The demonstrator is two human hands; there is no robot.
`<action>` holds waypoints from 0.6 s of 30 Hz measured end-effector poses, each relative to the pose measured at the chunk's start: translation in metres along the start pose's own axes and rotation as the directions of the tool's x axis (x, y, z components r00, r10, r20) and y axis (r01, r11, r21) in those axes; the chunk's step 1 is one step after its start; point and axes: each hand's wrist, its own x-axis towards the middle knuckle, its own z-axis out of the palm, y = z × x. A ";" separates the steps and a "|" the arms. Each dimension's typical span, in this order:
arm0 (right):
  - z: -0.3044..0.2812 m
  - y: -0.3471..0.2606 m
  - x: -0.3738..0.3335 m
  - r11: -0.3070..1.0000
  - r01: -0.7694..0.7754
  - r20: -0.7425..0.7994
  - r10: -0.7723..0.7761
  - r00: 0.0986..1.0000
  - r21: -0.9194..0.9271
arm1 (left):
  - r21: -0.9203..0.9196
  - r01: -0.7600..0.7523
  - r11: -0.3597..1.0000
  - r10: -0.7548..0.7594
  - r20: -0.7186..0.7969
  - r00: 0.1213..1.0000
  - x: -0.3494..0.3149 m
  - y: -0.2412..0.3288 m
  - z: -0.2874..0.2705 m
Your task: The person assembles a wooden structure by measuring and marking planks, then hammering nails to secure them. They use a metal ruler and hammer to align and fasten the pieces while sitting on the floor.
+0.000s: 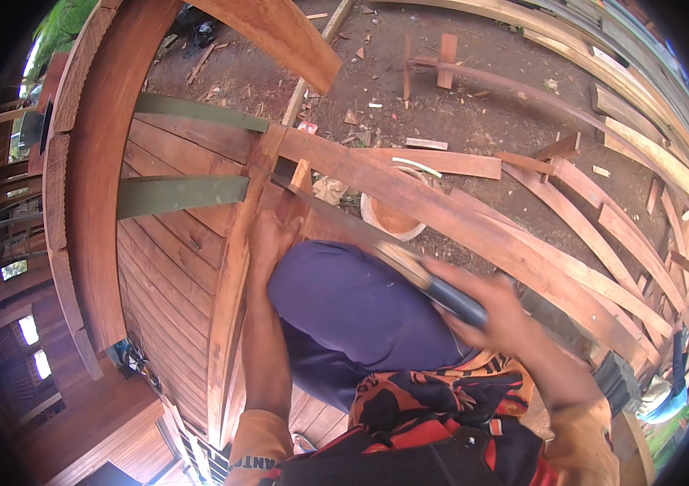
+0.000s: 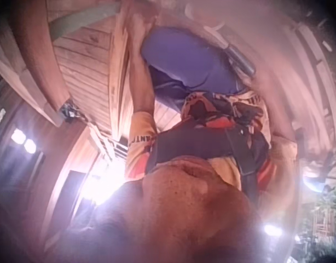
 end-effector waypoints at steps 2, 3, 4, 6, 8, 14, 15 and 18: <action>0.024 0.018 0.034 0.997 -0.049 0.050 0.046 0.998 0.063 | -0.029 0.012 1.000 -0.010 0.048 0.999 0.003 0.009 -0.006; 0.023 0.018 0.035 0.999 -0.028 0.070 0.026 0.997 0.029 | -0.022 0.019 1.000 -0.018 0.051 0.999 0.003 0.010 -0.007; 0.021 0.017 0.036 1.000 -0.008 0.087 0.008 0.996 -0.003 | -0.015 0.025 1.000 -0.024 0.055 0.998 0.003 0.012 -0.008; 0.009 0.012 0.017 0.999 0.006 0.136 0.000 0.991 -0.046 | 0.000 0.014 1.000 -0.014 0.059 0.998 0.001 0.006 -0.008; -0.018 -0.001 -0.019 0.996 0.026 0.106 -0.017 0.994 -0.089 | 0.009 -0.002 1.000 0.002 0.037 0.999 0.000 -0.006 -0.003; 0.026 0.011 0.046 0.998 0.060 0.052 -0.059 0.997 -0.017 | -0.055 -0.030 0.998 0.029 -0.026 0.999 0.001 0.010 0.007; 0.030 0.015 0.054 0.997 0.077 0.048 -0.076 0.996 -0.014 | -0.047 -0.040 0.998 0.040 -0.005 0.999 0.002 0.012 0.006; 0.028 0.026 0.047 1.000 -0.003 0.106 0.006 0.994 -0.030 | -0.012 -0.081 0.997 0.082 0.065 0.995 0.007 0.005 0.010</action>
